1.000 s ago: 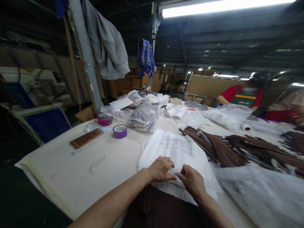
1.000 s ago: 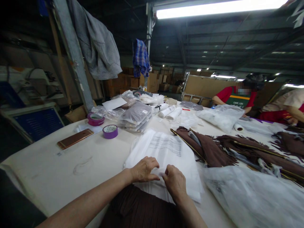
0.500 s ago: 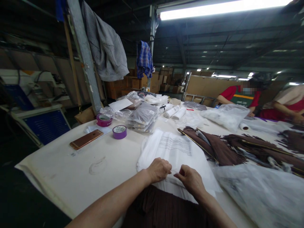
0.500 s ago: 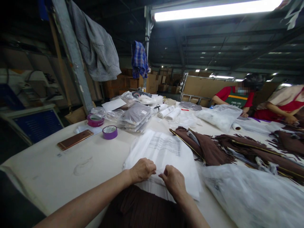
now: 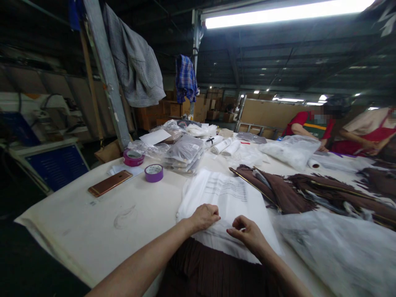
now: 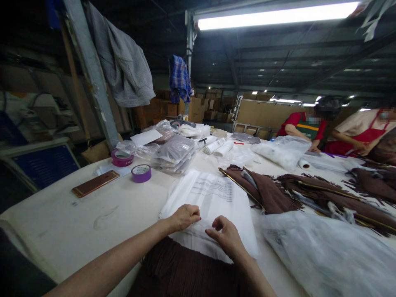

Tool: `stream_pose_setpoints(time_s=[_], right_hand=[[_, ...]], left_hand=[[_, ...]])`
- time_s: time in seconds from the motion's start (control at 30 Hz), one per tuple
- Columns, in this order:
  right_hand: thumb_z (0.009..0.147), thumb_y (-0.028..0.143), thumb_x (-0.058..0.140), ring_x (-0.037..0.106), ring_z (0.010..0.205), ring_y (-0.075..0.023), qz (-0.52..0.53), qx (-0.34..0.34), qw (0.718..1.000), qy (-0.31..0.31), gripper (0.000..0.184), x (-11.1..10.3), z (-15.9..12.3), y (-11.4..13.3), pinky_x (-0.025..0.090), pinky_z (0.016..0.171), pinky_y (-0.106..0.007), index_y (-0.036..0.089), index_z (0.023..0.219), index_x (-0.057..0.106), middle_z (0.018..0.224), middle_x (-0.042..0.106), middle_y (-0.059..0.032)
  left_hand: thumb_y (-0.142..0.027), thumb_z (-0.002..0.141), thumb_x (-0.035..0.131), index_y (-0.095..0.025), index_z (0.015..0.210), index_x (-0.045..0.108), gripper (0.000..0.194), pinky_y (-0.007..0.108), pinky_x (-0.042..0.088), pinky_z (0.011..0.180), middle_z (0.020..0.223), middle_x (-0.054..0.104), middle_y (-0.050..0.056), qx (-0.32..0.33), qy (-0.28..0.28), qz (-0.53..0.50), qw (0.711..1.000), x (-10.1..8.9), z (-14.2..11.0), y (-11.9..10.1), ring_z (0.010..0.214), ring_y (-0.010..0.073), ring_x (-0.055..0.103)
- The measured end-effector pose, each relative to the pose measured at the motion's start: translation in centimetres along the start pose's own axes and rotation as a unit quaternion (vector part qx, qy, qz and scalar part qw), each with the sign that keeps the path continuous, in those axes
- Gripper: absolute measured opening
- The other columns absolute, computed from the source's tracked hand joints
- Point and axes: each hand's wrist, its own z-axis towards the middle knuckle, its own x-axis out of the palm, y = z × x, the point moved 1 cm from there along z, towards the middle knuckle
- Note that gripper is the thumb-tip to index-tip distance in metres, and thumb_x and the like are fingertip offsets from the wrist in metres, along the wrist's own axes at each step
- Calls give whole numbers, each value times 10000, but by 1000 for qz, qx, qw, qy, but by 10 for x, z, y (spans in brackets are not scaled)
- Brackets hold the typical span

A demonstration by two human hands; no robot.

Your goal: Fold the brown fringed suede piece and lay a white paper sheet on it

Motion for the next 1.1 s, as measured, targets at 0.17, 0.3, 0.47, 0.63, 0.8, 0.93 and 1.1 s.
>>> stream_pose_setpoints(time_s=[0.17,0.3,0.47,0.63,0.8,0.93,1.1], right_hand=[[861,378,444,574,721,-150,-120,-67,989,-52,226,7,-5,9,376,653,-265,207,796,577,788,631,-18],[837,170,458,541,654,-151,-230,-138,958,-99,181,12,-9,2,302,640,-276,205,696,565,701,613,-14],[819,50,376,453,600,-160,-311,-230,905,-177,246,11,-14,-11,270,624,-287,195,702,536,632,545,-14],[856,59,325,423,615,-163,-344,-283,865,-232,249,7,-16,-10,283,638,-285,181,847,541,650,505,-11],[841,43,324,403,561,-155,-354,-308,844,-259,256,2,-15,-11,272,596,-286,175,819,542,587,477,6],[843,57,339,422,554,-155,-361,-303,839,-272,231,-1,-14,-11,281,597,-282,164,830,543,581,495,4],[843,71,377,454,558,-140,-367,-303,837,-271,192,-6,-13,-2,290,596,-262,164,853,545,586,510,13]], left_hand=[[-263,889,470,-126,930,563,171,349,469,749,860,636,50,64,-20,102,993,3,-3,-10,810,177,603],[-210,898,411,-112,899,543,164,359,449,718,875,646,117,121,-20,174,977,4,-5,-11,824,236,610],[-181,879,427,-115,873,526,119,364,422,692,834,629,126,162,-36,239,957,-2,-11,-2,791,254,601],[-379,878,435,-119,895,509,271,391,396,709,867,596,135,180,-75,270,943,-5,-17,1,829,273,565],[-225,834,437,-116,881,519,144,391,380,700,841,592,121,182,-81,283,938,-2,-18,0,789,252,553],[-338,789,506,-113,893,523,249,401,387,711,866,587,122,166,-81,278,943,2,-21,-4,805,266,546],[-218,804,438,-113,923,512,175,399,385,730,894,577,131,129,-81,275,949,6,-18,-14,826,257,537]])
